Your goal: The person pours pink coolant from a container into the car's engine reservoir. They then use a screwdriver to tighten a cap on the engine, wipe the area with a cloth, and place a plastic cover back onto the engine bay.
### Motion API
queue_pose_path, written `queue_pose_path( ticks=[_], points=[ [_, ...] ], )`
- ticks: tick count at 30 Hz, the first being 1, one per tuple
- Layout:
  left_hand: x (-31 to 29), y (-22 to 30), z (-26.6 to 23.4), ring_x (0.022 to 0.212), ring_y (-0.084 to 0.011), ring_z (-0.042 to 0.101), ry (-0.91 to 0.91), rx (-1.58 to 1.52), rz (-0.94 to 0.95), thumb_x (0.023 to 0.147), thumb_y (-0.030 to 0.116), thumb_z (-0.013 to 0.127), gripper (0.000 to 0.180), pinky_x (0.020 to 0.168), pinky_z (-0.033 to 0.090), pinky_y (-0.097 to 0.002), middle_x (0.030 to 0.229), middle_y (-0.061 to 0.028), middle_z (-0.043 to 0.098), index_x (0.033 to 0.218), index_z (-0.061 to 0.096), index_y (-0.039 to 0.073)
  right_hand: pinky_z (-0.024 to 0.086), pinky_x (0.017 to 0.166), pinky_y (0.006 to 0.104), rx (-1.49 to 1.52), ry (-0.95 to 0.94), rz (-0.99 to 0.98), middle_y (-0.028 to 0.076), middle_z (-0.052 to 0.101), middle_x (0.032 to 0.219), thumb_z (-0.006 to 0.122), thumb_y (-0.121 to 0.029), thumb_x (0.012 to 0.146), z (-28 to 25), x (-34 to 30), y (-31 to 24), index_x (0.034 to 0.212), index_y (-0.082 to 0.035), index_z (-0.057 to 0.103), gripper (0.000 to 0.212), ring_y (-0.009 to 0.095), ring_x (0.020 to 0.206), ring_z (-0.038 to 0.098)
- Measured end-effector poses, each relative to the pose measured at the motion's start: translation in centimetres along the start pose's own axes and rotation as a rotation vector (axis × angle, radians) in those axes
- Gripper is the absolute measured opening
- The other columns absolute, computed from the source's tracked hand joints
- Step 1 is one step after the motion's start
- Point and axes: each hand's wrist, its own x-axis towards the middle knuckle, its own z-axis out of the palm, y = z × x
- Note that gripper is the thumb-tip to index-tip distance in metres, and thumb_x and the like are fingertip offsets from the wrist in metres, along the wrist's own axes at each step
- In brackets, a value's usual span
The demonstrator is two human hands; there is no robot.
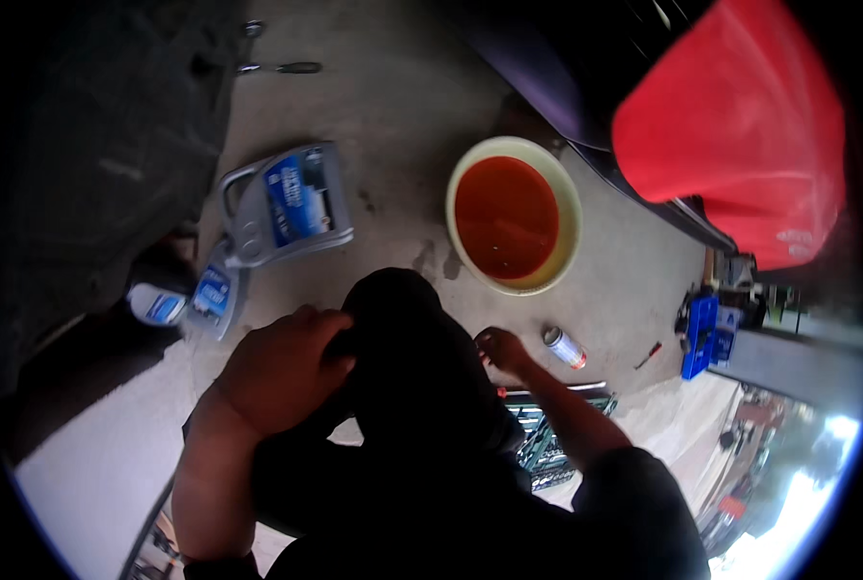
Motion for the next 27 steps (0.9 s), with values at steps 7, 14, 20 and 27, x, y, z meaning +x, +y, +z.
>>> queue_pose_path(
  ticks=[7,14,20,27],
  points=[
    [5.0,2.7,2.9,0.096,-0.0338,0.062,-0.067,-0.047,0.028,0.087,0.024,0.063,0.035,0.083,0.051,-0.0419,0.103,-0.0142,0.062,0.117,0.057,0.006,0.049,0.088,0.0331,0.499,0.001,-0.071,0.009,0.066,0.111,0.056,-0.021,0.093,8.7,3.1,25.0,0.114,-0.003,0.063,0.028,0.016,0.1,0.06],
    [6.3,3.2,3.6,0.098,-0.0326,0.064,-0.158,-0.021,-0.02,0.09,0.024,0.065,0.039,0.085,0.05,-0.0382,0.114,-0.0159,0.061,0.123,0.054,0.008,0.048,0.091,0.0385,-0.001,-0.089,-0.133,0.017,0.064,0.113,0.057,-0.026,0.088,11.0,4.7,17.1,0.108,-0.006,0.063,0.03,0.031,0.106,0.062],
    [4.3,2.8,3.3,0.1,-0.0329,0.064,-0.125,-0.066,-0.108,0.089,0.024,0.066,0.041,0.087,0.05,-0.0375,0.115,-0.0167,0.061,0.125,0.053,0.009,0.05,0.088,0.038,-0.368,-0.093,-0.32,0.016,0.066,0.109,0.059,-0.026,0.088,12.0,9.0,18.7,0.104,-0.006,0.064,0.027,0.03,0.104,0.063],
    [2.6,1.6,3.5,0.101,-0.0344,0.063,-0.069,-0.099,-0.174,0.088,0.023,0.066,0.04,0.087,0.05,-0.0393,0.115,-0.0174,0.061,0.123,0.053,0.008,0.051,0.085,0.0345,-0.238,-0.066,-0.2,0.015,0.069,0.103,0.061,-0.023,0.087,7.8,9.1,12.9,0.104,-0.005,0.065,0.025,0.026,0.098,0.067]
  ],
)
